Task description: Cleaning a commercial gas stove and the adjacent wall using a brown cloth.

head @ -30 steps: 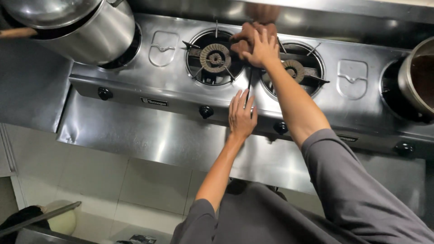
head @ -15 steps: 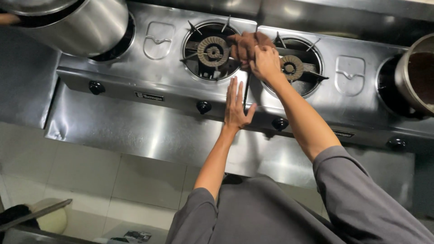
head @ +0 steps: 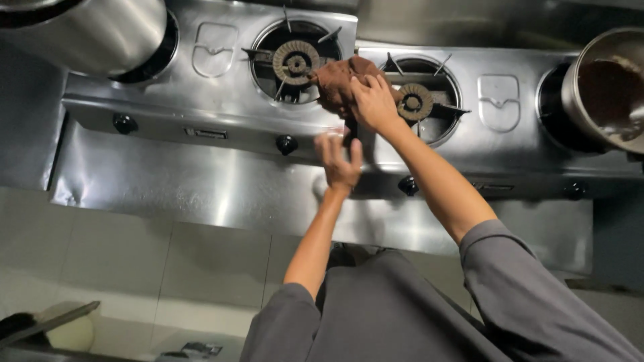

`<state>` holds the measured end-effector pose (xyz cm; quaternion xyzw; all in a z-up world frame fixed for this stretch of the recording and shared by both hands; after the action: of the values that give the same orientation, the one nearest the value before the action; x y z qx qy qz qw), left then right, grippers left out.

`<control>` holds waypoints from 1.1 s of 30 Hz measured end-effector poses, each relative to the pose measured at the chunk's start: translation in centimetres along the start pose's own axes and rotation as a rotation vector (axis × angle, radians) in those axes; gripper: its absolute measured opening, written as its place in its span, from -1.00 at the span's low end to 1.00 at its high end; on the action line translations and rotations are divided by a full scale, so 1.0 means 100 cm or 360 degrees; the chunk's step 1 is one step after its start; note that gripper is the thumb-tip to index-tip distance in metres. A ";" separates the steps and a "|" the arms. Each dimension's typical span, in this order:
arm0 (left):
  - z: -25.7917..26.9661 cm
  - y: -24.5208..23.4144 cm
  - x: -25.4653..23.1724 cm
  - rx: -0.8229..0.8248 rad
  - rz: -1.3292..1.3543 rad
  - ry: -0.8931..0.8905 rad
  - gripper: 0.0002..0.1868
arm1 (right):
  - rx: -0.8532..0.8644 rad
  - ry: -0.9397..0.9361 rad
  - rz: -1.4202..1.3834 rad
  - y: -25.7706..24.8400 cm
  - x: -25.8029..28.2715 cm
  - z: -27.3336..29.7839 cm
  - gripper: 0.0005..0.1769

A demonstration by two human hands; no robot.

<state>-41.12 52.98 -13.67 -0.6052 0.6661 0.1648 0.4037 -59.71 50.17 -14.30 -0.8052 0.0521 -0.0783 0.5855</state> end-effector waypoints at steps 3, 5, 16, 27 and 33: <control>0.061 0.014 -0.014 0.0346 -0.0336 0.0245 -0.75 | 0.0057 0.0080 0.0042 0.000 -0.001 0.001 -0.30; 0.072 0.016 -0.031 0.0454 -0.0282 0.0337 -0.74 | -0.0014 0.0043 0.0067 0.007 -0.001 0.001 -0.32; 0.118 0.071 -0.054 0.0944 -0.0463 0.0343 -0.74 | -0.0072 0.0126 0.0076 0.026 -0.004 0.000 -0.49; 0.153 0.111 -0.041 0.1143 -0.0371 -0.0057 -0.73 | -0.0111 -0.0045 0.0178 0.009 0.015 0.011 -0.59; 0.158 0.114 -0.041 0.1075 -0.0491 -0.0074 -0.65 | -0.0036 -0.0279 0.0240 -0.029 0.043 0.033 -0.71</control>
<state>-46.71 69.34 -23.50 -0.5272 0.5746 -0.1134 0.6157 -54.88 53.41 -12.26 -0.8094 0.0619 0.0373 0.5828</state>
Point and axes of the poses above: each hand's wrist, its own z-axis away from the middle knuckle, its own y-axis out of the palm, x = y × z, the point moved 6 cm from there along -z, towards the middle knuckle, and after that the axes turned 4 degrees about z, right-handed, at the moved point
